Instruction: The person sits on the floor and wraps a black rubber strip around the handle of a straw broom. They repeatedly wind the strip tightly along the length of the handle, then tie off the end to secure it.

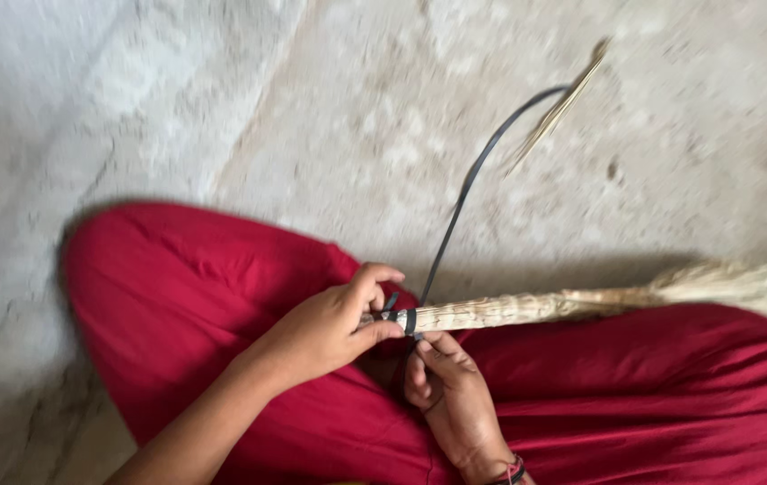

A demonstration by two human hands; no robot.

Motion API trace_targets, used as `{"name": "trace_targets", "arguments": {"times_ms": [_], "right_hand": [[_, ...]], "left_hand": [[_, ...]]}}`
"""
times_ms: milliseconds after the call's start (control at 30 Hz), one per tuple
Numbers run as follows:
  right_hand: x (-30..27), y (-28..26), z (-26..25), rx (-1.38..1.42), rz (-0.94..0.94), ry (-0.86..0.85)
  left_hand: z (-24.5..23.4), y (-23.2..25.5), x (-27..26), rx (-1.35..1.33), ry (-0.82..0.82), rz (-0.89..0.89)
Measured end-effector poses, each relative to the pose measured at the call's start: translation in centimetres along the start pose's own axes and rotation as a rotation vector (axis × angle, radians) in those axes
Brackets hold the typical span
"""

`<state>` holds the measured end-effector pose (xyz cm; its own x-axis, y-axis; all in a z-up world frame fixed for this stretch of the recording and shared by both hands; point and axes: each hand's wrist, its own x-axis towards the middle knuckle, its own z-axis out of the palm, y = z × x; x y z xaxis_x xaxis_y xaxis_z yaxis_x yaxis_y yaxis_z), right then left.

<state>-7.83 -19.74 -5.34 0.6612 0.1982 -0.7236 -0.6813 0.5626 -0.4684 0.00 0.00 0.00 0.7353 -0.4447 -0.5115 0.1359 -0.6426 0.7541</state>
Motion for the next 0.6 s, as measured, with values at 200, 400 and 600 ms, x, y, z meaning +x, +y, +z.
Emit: {"name": "trace_targets", "arguments": {"times_ms": [200, 400, 600], "right_hand": [[-1.5, 1.6, -2.2, 0.095, -0.074, -0.096], [-1.0, -0.2, 0.6, -0.021, -0.151, -0.082], [0.9, -1.4, -0.8, -0.119, -0.226, -0.370]], "left_hand": [[5.1, -3.3, -3.7, 0.394, 0.489, 0.656], [6.0, -2.1, -4.6, 0.536, 0.818, 0.670], [5.4, -3.1, -5.2, -0.828, 0.190, 0.082]]}}
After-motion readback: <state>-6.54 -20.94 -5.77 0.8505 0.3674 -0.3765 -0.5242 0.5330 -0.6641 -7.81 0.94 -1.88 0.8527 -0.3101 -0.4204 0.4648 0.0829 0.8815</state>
